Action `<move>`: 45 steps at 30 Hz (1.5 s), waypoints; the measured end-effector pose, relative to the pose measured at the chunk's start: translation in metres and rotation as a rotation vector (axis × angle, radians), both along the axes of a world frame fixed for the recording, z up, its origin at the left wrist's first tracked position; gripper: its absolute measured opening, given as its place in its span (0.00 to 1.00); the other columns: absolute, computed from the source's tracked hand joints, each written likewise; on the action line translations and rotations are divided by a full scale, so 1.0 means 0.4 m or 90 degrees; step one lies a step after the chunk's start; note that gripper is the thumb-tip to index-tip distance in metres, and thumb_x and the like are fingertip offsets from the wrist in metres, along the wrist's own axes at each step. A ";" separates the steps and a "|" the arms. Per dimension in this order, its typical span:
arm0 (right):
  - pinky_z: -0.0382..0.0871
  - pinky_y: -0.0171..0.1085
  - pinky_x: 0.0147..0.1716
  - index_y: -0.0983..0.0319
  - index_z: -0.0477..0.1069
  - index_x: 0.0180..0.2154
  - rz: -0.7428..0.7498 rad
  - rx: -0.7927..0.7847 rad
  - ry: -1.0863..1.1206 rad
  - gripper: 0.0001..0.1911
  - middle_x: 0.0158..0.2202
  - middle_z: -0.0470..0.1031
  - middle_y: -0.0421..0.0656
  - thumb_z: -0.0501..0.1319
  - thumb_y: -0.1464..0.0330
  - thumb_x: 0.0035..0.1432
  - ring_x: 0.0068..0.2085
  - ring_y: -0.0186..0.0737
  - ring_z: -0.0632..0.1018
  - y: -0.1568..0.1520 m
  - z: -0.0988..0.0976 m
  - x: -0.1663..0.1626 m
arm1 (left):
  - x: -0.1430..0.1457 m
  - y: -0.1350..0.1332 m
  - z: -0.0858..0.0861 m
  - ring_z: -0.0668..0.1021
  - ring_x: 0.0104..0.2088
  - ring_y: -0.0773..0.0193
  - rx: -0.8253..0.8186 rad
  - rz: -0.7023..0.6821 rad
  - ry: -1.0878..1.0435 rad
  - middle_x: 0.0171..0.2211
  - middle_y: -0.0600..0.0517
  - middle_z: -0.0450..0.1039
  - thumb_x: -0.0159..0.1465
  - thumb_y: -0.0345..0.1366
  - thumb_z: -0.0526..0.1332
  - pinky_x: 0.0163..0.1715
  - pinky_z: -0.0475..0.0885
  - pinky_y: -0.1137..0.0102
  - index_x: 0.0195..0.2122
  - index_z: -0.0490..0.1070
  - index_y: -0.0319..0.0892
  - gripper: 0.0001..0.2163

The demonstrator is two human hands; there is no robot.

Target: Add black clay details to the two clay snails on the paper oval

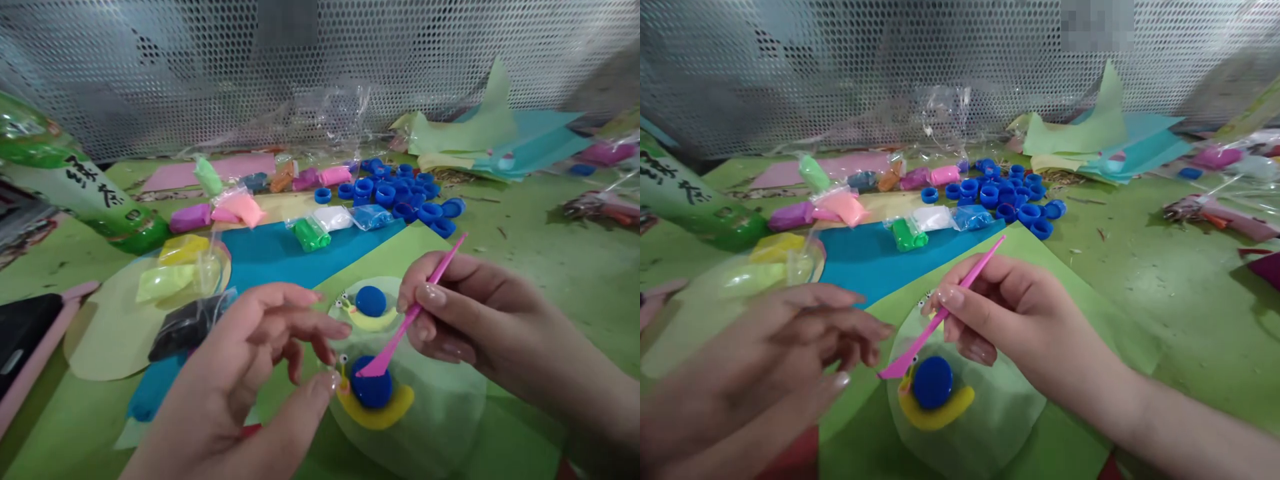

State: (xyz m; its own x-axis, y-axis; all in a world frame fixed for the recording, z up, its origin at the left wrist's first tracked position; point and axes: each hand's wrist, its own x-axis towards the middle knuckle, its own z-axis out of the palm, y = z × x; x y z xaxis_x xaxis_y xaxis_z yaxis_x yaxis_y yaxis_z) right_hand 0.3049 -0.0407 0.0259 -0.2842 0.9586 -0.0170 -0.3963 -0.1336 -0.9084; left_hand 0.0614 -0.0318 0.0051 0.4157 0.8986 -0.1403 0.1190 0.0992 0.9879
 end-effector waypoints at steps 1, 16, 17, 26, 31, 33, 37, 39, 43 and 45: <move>0.62 0.19 0.21 0.63 0.78 0.34 0.000 -0.005 -0.005 0.09 0.24 0.71 0.38 0.69 0.64 0.65 0.21 0.21 0.66 -0.003 0.002 0.001 | -0.004 0.005 0.003 0.81 0.42 0.67 -0.044 -0.017 -0.010 0.43 0.60 0.78 0.63 0.42 0.67 0.43 0.79 0.74 0.50 0.68 0.60 0.15; 0.55 0.25 0.15 0.60 0.74 0.33 0.043 -0.064 -0.035 0.09 0.24 0.70 0.38 0.69 0.64 0.64 0.20 0.26 0.65 -0.022 0.009 -0.005 | 0.073 -0.059 0.103 0.78 0.33 0.72 -0.107 0.090 0.086 0.30 0.65 0.76 0.60 0.35 0.68 0.38 0.73 0.82 0.35 0.75 0.60 0.08; 0.54 0.25 0.15 0.60 0.74 0.33 0.046 -0.072 -0.034 0.09 0.24 0.70 0.38 0.70 0.64 0.63 0.20 0.26 0.65 -0.022 0.010 -0.005 | 0.068 -0.056 0.100 0.78 0.33 0.72 -0.098 0.087 0.085 0.30 0.66 0.76 0.60 0.34 0.68 0.38 0.74 0.82 0.35 0.75 0.61 0.09; 0.63 0.19 0.20 0.62 0.74 0.33 0.050 -0.100 -0.014 0.09 0.25 0.72 0.37 0.72 0.66 0.61 0.21 0.23 0.67 -0.028 0.012 -0.007 | 0.035 -0.022 0.033 0.81 0.30 0.68 -0.058 0.012 0.110 0.24 0.59 0.76 0.52 0.51 0.73 0.34 0.79 0.81 0.32 0.80 0.60 0.09; 0.65 0.18 0.21 0.63 0.75 0.34 0.044 -0.109 -0.005 0.06 0.25 0.73 0.38 0.70 0.68 0.62 0.21 0.23 0.68 -0.022 0.006 -0.008 | 0.034 -0.024 0.031 0.80 0.27 0.70 0.001 0.004 0.109 0.23 0.59 0.74 0.54 0.49 0.73 0.31 0.78 0.82 0.33 0.79 0.62 0.07; 0.65 0.18 0.21 0.63 0.75 0.34 0.043 -0.111 -0.009 0.06 0.25 0.73 0.38 0.70 0.69 0.62 0.21 0.23 0.68 -0.019 0.007 -0.010 | 0.036 -0.022 0.038 0.79 0.26 0.69 -0.014 0.013 0.128 0.22 0.58 0.74 0.52 0.51 0.73 0.29 0.78 0.82 0.30 0.80 0.58 0.09; 0.62 0.20 0.17 0.62 0.76 0.32 0.045 -0.086 -0.001 0.08 0.24 0.73 0.38 0.73 0.67 0.59 0.20 0.24 0.67 -0.019 0.011 -0.011 | 0.045 -0.021 0.062 0.79 0.28 0.70 -0.048 0.061 0.192 0.22 0.57 0.73 0.50 0.52 0.73 0.33 0.78 0.82 0.24 0.79 0.52 0.12; 0.62 0.21 0.17 0.61 0.76 0.32 0.040 -0.092 -0.010 0.09 0.24 0.73 0.38 0.74 0.67 0.57 0.20 0.25 0.68 -0.022 0.012 -0.010 | 0.049 -0.022 0.070 0.79 0.28 0.69 -0.042 0.067 0.206 0.23 0.56 0.73 0.49 0.54 0.73 0.35 0.78 0.81 0.23 0.79 0.53 0.12; 0.61 0.20 0.19 0.59 0.75 0.35 0.056 -0.069 -0.022 0.07 0.26 0.72 0.37 0.71 0.65 0.63 0.22 0.23 0.68 -0.027 0.009 -0.004 | 0.049 -0.024 0.068 0.79 0.28 0.66 -0.081 0.045 0.207 0.21 0.56 0.73 0.48 0.56 0.72 0.34 0.79 0.78 0.24 0.79 0.53 0.14; 0.60 0.19 0.19 0.59 0.75 0.36 0.057 -0.059 -0.025 0.06 0.26 0.72 0.37 0.69 0.65 0.66 0.22 0.22 0.68 -0.030 0.005 0.002 | 0.046 -0.025 0.063 0.80 0.28 0.68 -0.058 0.050 0.208 0.22 0.57 0.74 0.51 0.54 0.72 0.35 0.78 0.79 0.23 0.79 0.54 0.12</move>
State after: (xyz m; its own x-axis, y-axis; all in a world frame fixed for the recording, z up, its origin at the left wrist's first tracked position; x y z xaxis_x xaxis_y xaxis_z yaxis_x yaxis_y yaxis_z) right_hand 0.3059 -0.0526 0.0277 -0.3659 0.9232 -0.1173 -0.3440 -0.2512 -0.9047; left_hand 0.0799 -0.0417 0.0302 0.2649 0.9038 -0.3360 0.4159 0.2074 0.8855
